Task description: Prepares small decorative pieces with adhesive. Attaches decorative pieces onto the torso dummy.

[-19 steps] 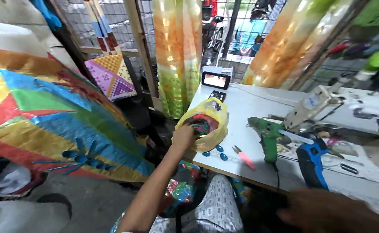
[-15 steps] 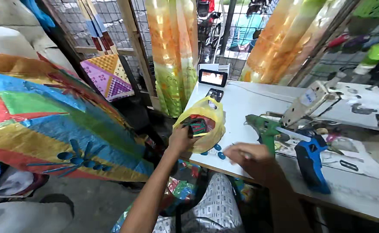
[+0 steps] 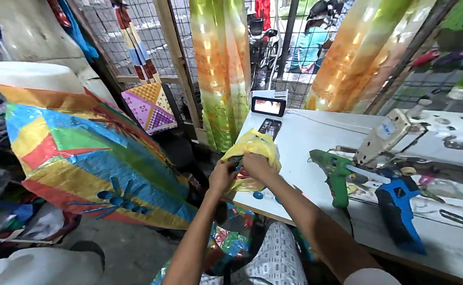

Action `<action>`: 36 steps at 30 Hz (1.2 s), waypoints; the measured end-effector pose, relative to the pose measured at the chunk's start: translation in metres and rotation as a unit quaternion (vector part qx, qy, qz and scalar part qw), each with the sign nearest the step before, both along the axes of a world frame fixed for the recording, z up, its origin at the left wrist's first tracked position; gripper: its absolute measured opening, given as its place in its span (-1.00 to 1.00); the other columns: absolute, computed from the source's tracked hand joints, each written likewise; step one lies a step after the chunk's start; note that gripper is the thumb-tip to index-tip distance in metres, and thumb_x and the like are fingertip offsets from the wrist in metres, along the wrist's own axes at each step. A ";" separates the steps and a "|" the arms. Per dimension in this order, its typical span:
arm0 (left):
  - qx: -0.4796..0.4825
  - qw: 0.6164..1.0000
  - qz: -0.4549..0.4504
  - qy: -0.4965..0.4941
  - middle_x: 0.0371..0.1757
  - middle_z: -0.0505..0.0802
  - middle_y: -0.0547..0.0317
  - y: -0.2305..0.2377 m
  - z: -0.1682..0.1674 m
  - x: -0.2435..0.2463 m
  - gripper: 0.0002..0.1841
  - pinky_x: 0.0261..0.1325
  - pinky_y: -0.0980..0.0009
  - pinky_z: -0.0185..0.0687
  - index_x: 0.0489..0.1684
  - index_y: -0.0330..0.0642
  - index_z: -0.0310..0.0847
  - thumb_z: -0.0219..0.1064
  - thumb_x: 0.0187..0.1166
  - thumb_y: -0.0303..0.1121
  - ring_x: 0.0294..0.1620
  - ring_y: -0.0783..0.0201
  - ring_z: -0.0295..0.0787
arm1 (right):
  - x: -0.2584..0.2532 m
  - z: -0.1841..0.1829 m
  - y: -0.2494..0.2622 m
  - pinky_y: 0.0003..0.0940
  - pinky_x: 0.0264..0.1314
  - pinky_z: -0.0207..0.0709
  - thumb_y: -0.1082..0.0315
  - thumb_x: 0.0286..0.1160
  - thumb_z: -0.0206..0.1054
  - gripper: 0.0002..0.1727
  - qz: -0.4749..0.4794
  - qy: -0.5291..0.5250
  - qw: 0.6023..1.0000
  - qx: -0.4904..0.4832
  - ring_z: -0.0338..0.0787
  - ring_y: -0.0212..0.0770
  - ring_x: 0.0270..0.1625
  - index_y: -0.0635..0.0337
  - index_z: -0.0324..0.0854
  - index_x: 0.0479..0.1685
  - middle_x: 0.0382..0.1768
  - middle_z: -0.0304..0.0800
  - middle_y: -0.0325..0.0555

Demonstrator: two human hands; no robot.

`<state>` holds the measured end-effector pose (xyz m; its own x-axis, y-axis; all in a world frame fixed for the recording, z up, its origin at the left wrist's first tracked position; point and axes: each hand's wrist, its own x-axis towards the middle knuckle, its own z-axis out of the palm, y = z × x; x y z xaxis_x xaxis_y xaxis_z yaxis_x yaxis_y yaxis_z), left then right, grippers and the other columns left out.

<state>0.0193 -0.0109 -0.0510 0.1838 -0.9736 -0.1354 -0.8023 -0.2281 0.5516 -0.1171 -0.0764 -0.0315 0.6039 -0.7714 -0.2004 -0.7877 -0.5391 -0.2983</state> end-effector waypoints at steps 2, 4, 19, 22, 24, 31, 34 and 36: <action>-0.033 0.998 -0.002 0.045 0.40 0.69 -0.27 0.005 -0.007 0.004 -0.61 0.49 -0.06 0.52 0.38 -0.17 0.70 0.38 0.66 -0.22 0.41 -0.14 0.65 | -0.001 -0.003 -0.006 0.45 0.20 0.51 0.36 0.65 0.27 -0.73 0.004 0.001 1.000 0.010 0.70 0.37 0.31 0.26 0.75 0.16 0.24 0.74 0.28; -0.058 0.994 -0.006 0.094 0.38 0.69 -0.32 0.009 -0.014 0.006 -0.59 0.49 0.00 0.53 0.38 -0.24 0.69 0.41 0.63 -0.25 0.39 -0.13 0.66 | -0.004 -0.005 -0.012 0.44 0.16 0.53 0.39 0.60 0.32 -0.77 0.024 -0.005 1.000 0.005 0.72 0.36 0.26 0.25 0.75 0.12 0.16 0.77 0.28; -0.077 0.993 -0.037 0.086 0.31 0.72 -0.28 0.011 -0.002 0.002 -0.59 0.43 -0.01 0.59 0.31 -0.33 0.69 0.42 0.62 -0.24 0.29 -0.10 0.72 | -0.043 0.007 -0.045 0.24 0.17 0.58 0.47 0.54 0.41 -0.89 0.144 -0.148 0.978 -0.006 0.81 0.18 0.00 0.36 0.77 -0.15 -0.16 0.83 0.20; -0.092 0.993 -0.032 0.060 0.31 0.72 -0.31 0.014 0.003 -0.004 -0.65 0.45 -0.05 0.56 0.27 -0.31 0.73 0.40 0.64 -0.30 0.32 -0.15 0.70 | -0.053 0.011 -0.036 0.07 0.24 0.61 0.44 0.56 0.41 -0.84 0.123 -0.281 0.952 -0.023 0.81 0.09 0.03 0.37 0.77 -0.06 -0.07 0.82 0.19; -0.088 0.996 -0.033 0.002 0.28 0.74 -0.30 0.015 0.008 -0.010 -0.72 0.44 -0.11 0.55 0.19 -0.27 0.80 0.34 0.68 -0.33 0.32 -0.19 0.69 | -0.058 0.016 -0.025 0.01 0.21 0.65 0.43 0.63 0.35 -0.80 0.065 -0.366 0.928 0.001 0.81 0.04 0.04 0.40 0.69 0.05 0.00 0.80 0.20; -0.087 0.987 -0.087 -0.106 0.30 0.73 -0.25 -0.012 0.008 -0.020 -0.76 0.38 -0.14 0.57 -0.01 -0.22 0.88 0.34 0.65 -0.30 0.37 -0.19 0.65 | -0.080 0.015 0.013 -0.31 -0.19 0.63 0.39 0.82 0.09 -0.72 -0.082 -0.538 0.836 0.072 0.69 -0.27 -0.31 0.31 0.53 0.31 -0.19 0.75 -0.02; -0.121 0.987 -0.036 -0.103 0.32 0.72 -0.25 -0.016 0.010 -0.027 -0.78 0.30 -0.17 0.62 0.05 -0.24 0.85 0.32 0.66 -0.37 0.31 -0.21 0.70 | -0.096 0.005 0.032 -0.46 -0.31 0.45 0.36 0.79 0.15 -0.74 -0.153 -0.559 0.813 0.059 0.52 -0.41 -0.43 0.29 0.63 0.21 -0.32 0.66 -0.16; -0.119 0.984 -0.033 -0.125 0.33 0.72 -0.25 -0.019 0.010 -0.030 -0.77 0.29 -0.16 0.62 0.08 -0.25 0.84 0.33 0.65 -0.37 0.31 -0.22 0.70 | -0.109 -0.005 0.048 -0.54 -0.34 0.42 0.41 0.74 0.17 -0.76 -0.178 -0.574 0.797 0.064 0.50 -0.47 -0.44 0.32 0.65 0.17 -0.36 0.63 -0.22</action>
